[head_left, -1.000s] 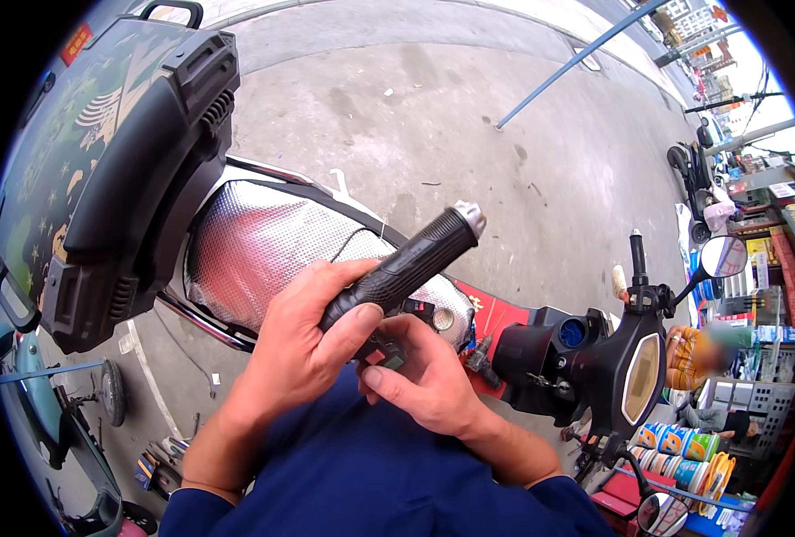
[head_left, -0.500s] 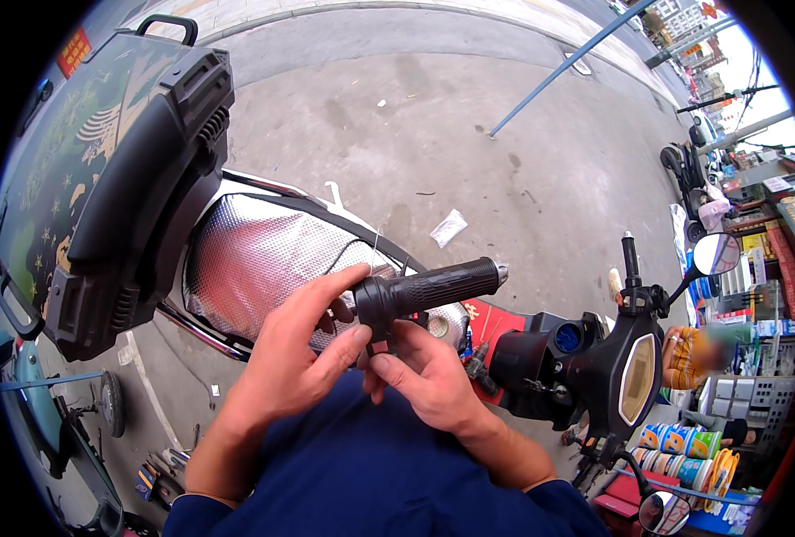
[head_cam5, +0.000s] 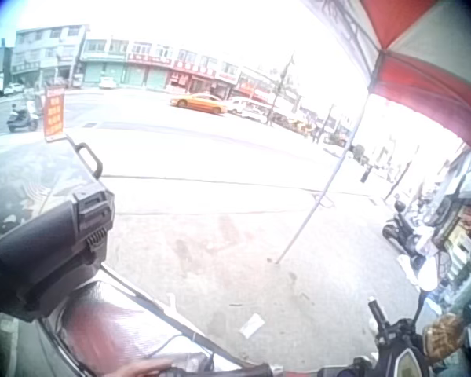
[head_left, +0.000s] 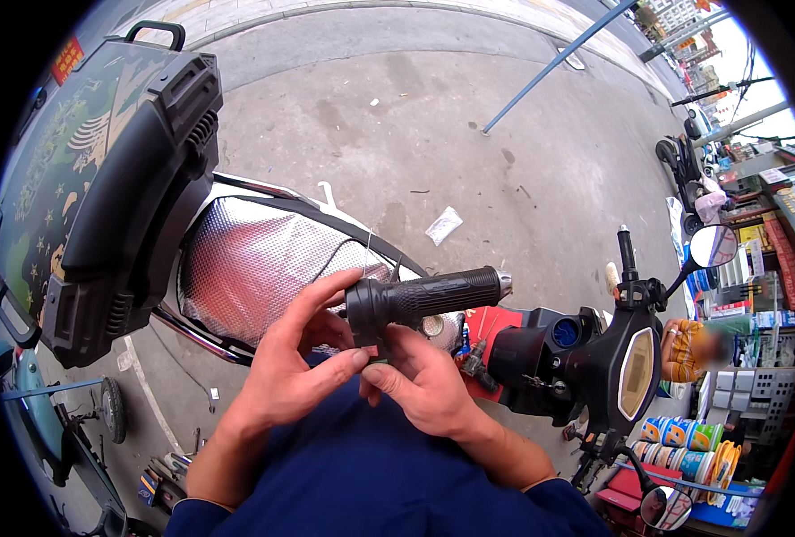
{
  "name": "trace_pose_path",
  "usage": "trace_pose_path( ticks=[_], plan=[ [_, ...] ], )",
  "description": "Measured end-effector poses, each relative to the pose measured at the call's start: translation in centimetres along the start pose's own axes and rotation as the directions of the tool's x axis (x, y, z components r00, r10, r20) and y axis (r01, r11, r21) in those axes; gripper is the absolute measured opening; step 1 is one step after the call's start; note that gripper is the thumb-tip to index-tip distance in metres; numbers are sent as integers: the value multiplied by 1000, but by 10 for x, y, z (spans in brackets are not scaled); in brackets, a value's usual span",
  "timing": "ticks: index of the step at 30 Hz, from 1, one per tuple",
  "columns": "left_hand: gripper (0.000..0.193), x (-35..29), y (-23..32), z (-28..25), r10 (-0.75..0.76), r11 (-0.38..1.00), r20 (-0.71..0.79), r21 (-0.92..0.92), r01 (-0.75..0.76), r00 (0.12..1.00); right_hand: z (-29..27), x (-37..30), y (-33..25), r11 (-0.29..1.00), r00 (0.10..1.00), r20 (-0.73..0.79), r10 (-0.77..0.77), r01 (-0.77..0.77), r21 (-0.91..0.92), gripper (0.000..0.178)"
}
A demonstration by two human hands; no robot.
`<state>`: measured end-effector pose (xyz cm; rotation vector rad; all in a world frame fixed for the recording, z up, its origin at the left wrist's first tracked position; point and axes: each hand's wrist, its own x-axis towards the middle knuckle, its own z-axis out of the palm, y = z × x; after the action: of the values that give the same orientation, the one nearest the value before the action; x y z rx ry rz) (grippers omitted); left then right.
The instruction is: The person disassembles a scooter handlebar grip to access the internal wiring. They use a multimeter to test the electrical continuity of the wires and then use a screwdriver to adjust the internal components of the grip.
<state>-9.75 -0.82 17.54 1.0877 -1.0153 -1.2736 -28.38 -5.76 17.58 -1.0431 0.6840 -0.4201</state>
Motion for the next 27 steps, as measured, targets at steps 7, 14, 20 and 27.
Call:
trace_pose_path(
  ticks=[7, 14, 20, 27],
  plan=[
    [74, -2, -2, 0, 17, 1000, 2, -7, -17, 1000, 1, -1, 0, 1000, 1000, 0, 0, 0, -4, 41],
    [74, -3, -2, -1, 18, 1000, 12, -5, -18, 1000, 1, -1, 2, 1000, 1000, 2, -2, 2, -5, 39],
    [72, -4, -3, -2, 32, 999, 13, 16, -32, 999, 4, -1, 0, 1000, 1000, -22, -4, 3, -25, 39],
    [70, -3, -3, -2, 17, 999, -3, -30, -17, 1000, 2, -1, 0, 999, 1000, -6, 20, -20, -35, 41]
  ],
)
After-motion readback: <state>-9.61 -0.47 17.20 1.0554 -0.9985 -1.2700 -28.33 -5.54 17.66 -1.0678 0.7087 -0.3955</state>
